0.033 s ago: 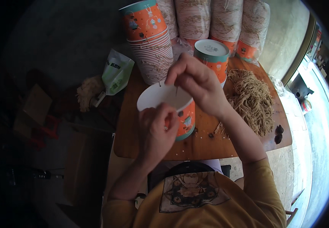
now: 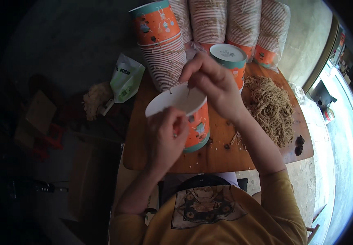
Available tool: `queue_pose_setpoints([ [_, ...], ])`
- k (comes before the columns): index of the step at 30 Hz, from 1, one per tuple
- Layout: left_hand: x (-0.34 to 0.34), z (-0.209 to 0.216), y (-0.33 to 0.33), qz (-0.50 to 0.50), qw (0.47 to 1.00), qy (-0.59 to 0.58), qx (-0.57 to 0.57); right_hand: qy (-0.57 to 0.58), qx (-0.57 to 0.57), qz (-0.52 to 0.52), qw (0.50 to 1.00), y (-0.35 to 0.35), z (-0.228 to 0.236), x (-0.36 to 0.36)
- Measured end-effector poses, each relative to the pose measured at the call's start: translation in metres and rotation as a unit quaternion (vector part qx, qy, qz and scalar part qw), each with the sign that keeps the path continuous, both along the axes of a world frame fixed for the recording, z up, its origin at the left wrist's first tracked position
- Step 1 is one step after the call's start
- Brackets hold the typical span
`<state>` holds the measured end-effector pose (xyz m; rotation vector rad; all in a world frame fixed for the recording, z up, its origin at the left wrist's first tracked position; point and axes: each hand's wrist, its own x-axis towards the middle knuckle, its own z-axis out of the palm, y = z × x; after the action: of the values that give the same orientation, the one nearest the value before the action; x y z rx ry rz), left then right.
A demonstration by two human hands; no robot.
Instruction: Attaching strings to paper buckets by threading them through pre-drilled holes and knotting them.
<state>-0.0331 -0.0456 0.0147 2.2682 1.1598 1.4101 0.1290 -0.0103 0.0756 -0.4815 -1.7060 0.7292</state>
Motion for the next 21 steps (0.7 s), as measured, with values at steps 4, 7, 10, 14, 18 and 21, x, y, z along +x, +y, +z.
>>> queue_pose_setpoints([
  [4,-0.032,0.027,0.037,-0.056,0.993,-0.105,-0.025,0.043,-0.099,-0.015,0.994,0.017,0.004,0.016],
  [7,-0.055,0.049,0.052,-0.115,0.961,-0.188,-0.166,-0.056,-0.124,0.03,0.99,0.016,-0.031,0.037],
  [10,-0.073,0.051,0.075,-0.183,0.898,-0.275,-0.292,-0.253,0.066,-0.004,0.965,-0.003,-0.051,0.031],
  [14,-0.076,0.05,0.1,-0.178,0.852,-0.318,-0.376,-0.222,-0.012,0.006,0.975,-0.021,-0.073,0.01],
  [18,-0.075,0.078,0.12,-0.153,0.852,-0.32,-0.385,-0.148,0.035,-0.037,0.988,-0.006,-0.051,0.006],
  [21,-0.085,0.099,0.145,-0.209,0.968,-0.09,0.104,0.037,-0.089,-0.047,0.994,0.013,-0.009,0.005],
])
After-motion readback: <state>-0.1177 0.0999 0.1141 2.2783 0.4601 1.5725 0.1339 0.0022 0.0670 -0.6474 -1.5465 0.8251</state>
